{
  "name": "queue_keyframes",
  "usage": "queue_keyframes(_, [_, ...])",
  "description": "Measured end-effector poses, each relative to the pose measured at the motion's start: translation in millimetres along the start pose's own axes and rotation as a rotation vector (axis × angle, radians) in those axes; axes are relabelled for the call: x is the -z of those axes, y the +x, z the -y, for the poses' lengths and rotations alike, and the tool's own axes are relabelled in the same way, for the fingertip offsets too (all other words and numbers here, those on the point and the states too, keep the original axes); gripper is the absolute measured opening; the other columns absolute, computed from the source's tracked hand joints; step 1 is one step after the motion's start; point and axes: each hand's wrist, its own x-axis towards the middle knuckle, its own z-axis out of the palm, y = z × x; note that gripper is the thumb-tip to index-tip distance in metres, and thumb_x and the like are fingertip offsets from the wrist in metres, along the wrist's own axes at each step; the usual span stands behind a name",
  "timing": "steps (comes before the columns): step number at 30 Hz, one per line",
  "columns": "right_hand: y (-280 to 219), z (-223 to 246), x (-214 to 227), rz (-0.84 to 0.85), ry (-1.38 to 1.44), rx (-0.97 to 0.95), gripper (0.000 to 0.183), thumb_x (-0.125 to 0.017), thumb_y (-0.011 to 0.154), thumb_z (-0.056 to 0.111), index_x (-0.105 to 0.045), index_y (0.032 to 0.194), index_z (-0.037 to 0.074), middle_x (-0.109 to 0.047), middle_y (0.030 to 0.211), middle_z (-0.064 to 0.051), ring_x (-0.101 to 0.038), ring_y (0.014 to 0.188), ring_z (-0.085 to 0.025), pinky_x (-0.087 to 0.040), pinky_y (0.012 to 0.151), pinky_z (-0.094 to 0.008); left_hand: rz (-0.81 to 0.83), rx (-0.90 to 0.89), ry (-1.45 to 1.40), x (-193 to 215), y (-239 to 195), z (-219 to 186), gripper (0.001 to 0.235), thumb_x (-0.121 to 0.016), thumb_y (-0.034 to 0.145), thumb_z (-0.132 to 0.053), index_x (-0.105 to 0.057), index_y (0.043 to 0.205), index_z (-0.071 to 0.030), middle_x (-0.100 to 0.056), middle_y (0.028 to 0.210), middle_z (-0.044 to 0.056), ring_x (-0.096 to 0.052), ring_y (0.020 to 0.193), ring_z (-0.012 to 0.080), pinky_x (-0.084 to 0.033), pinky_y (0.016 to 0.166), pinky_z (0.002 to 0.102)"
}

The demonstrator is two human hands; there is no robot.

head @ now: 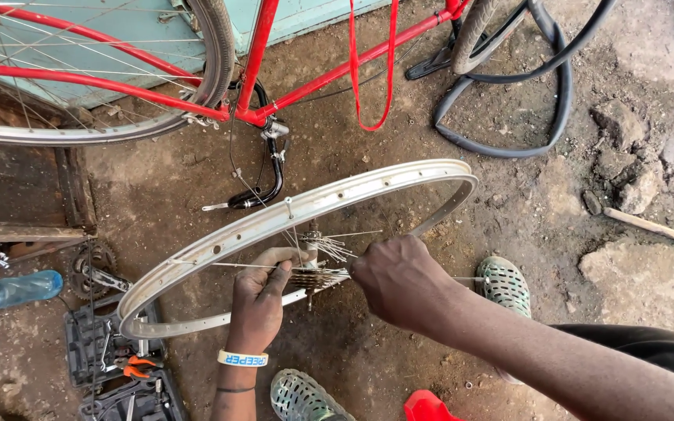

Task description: The person inserts bicycle spokes into the holes of a silver rim and connects them to the hub. They manipulate the rim and spokes by hand, rotating the assembly to access different sections while working on the ground.

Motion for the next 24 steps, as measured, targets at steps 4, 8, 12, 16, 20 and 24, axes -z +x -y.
queue_keyframes(4, [2, -1, -7, -0.06, -0.015, 0.032, 0.026, -0.048, 0.099, -0.01, -0.06, 0.087, 0.009, -0.048, 0.062, 0.003, -0.038, 0.05, -0.01, -0.037, 0.043, -0.026, 0.001, -0.029, 0.021, 2, 0, -1, 0.03, -0.055, 0.099, -0.031, -0.074, 0.103, -0.007, -0.081, 0.109, 0.011, -0.076, 0.113, 0.0252, -0.057, 0.103, 0.039])
queue_keyframes(8, [-7, -2, 32, 0.156, -0.218, -0.042, 0.016, -0.047, 0.107, -0.005, -0.06, 0.107, 0.005, -0.054, 0.068, 0.001, -0.04, 0.052, -0.008, -0.042, 0.044, -0.024, -0.007, -0.026, -0.019, 4, -1, 6, 0.034, -0.056, 0.098, -0.035, -0.072, 0.104, -0.006, -0.08, 0.109, 0.013, -0.076, 0.113, 0.0268, -0.057, 0.105, 0.04])
queue_keyframes(12, [-26, -14, 71, 0.051, -0.189, -0.157, 0.034, -0.038, 0.099, -0.01, -0.055, 0.078, 0.011, -0.042, 0.057, 0.005, -0.033, 0.047, -0.007, -0.031, 0.041, -0.024, -0.015, -0.027, 0.032, 7, -1, 8, 0.038, -0.054, 0.098, -0.042, -0.072, 0.102, -0.009, -0.081, 0.103, 0.011, -0.078, 0.108, 0.0256, -0.056, 0.103, 0.041])
queue_keyframes(16, [-47, -20, 97, -0.126, -0.198, -0.107, 0.039, -0.044, 0.097, -0.007, -0.052, 0.066, 0.014, -0.038, 0.055, 0.007, -0.028, 0.048, -0.008, -0.027, 0.044, -0.029, 0.019, -0.056, -0.024, 8, 3, 19, 0.045, -0.053, 0.097, -0.052, -0.066, 0.093, -0.01, -0.07, 0.09, 0.006, -0.068, 0.089, 0.0186, -0.053, 0.091, 0.035])
queue_keyframes(20, [-60, -17, 113, -0.217, -0.157, -0.051, 0.039, -0.042, 0.101, -0.003, -0.052, 0.068, 0.016, -0.034, 0.054, 0.007, -0.026, 0.047, -0.01, -0.025, 0.044, -0.035, 0.035, -0.061, -0.077, 8, 2, 20, 0.04, -0.054, 0.099, -0.048, -0.064, 0.093, -0.009, -0.068, 0.087, 0.007, -0.066, 0.085, 0.0191, -0.053, 0.087, 0.035])
queue_keyframes(24, [-64, -16, 123, -0.559, -0.026, 0.154, 0.018, -0.066, 0.091, 0.016, -0.064, 0.075, 0.01, -0.058, 0.074, -0.004, -0.052, 0.063, -0.023, -0.043, 0.047, -0.043, 0.009, 0.0, -0.119, 9, 2, 22, 0.025, -0.049, 0.105, -0.021, -0.064, 0.092, -0.006, -0.068, 0.087, 0.01, -0.068, 0.086, 0.0212, -0.057, 0.088, 0.037])
